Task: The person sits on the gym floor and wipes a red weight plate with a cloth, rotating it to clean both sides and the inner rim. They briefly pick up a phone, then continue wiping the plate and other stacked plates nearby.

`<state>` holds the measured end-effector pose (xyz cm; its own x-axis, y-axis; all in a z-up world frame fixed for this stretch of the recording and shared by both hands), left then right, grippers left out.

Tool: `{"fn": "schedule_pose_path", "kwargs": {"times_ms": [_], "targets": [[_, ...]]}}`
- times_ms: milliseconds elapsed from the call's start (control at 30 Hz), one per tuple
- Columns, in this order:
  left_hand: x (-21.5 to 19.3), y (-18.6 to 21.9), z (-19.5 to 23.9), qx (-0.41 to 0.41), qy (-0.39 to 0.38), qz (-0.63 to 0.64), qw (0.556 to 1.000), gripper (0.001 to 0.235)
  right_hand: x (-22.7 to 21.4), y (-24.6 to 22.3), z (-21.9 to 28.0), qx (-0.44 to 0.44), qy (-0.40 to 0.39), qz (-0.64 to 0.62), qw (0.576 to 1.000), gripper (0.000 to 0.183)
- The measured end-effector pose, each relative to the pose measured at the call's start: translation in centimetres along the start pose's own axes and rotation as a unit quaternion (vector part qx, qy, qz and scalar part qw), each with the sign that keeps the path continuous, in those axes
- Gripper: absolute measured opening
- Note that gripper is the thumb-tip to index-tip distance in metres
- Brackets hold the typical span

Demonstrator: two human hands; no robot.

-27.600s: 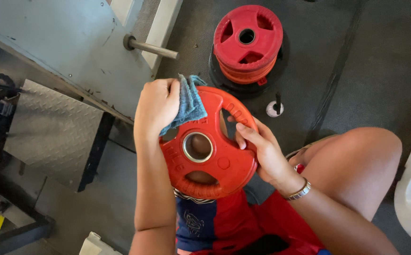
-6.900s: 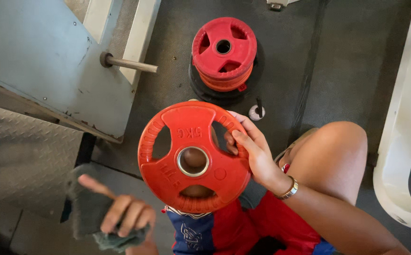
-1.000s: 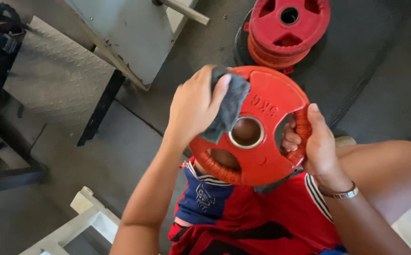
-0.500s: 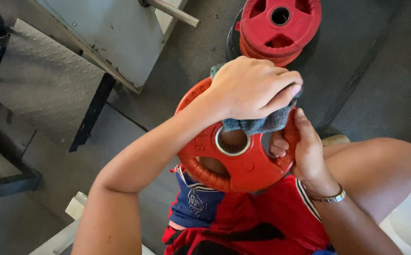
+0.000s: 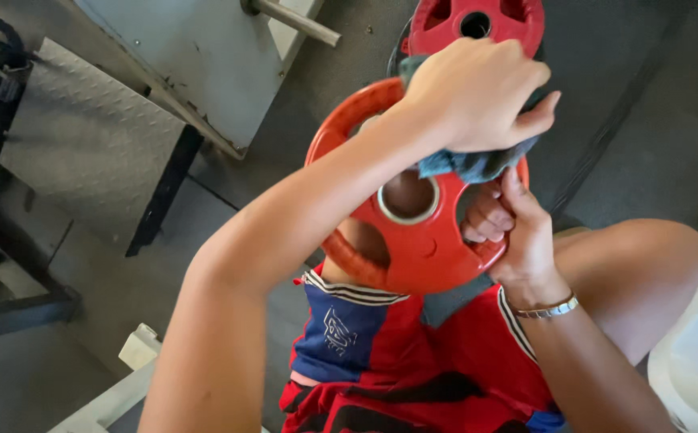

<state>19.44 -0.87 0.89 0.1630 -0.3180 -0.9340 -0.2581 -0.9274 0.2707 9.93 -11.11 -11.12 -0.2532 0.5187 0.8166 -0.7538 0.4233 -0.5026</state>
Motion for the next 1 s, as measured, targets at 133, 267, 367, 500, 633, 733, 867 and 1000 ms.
{"fn": "schedule_pose_path", "kwargs": {"times_ms": [133,267,367,500,633,733,867,1000], "targets": [[2.7,-0.4,-3.3,0.05,-0.027,0.025,0.998,0.048,-1.1,-0.5,-1.2,0.008,0.047,-0.096,0.994,0.034],[6.0,-1.6,-4.2,0.037,-0.136,0.047,0.989,0.053,-1.8,-0.4,-2.2,0.068,0.028,-0.141,0.987,0.041],[5.3,-1.9,-3.4,-0.006,-0.146,0.03,0.989,0.051,-1.8,-0.3,-1.6,0.079,0.041,-0.085,0.992,0.038],[1.7,-2.7,-0.6,-0.017,-0.173,0.02,0.985,0.057,-1.5,-0.1,-1.0,0.071,0.019,-0.033,0.997,0.032],[-1.0,-6.4,4.2,-0.078,-0.114,0.084,0.987,0.051,-1.4,0.2,-0.2,0.064,0.019,-0.042,0.997,0.03],[-3.6,-8.1,7.8,-0.151,-0.087,0.153,0.973,0.049,-1.3,0.1,-0.4,0.054,0.031,-0.052,0.997,0.031],[-4.4,-10.5,12.8,-0.334,-0.087,0.278,0.896,0.059,-1.4,-0.3,-0.8,0.029,0.076,-0.045,0.996,0.031],[-3.1,-10.5,17.0,-0.425,-0.036,0.348,0.835,0.048,-1.4,-0.2,-0.5,0.023,0.056,-0.06,0.996,0.031]]}}
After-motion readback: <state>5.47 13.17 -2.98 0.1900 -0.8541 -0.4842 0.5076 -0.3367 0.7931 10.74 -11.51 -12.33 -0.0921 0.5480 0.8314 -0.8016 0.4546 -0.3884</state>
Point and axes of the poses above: each hand's wrist, its own z-axis away from the middle knuckle, its own x-axis out of the palm, y = z × x, the point moved 9 cm from there along -z, towards the middle knuckle, and after that the axes turned 1 degree about -y, right-handed, at the moved point
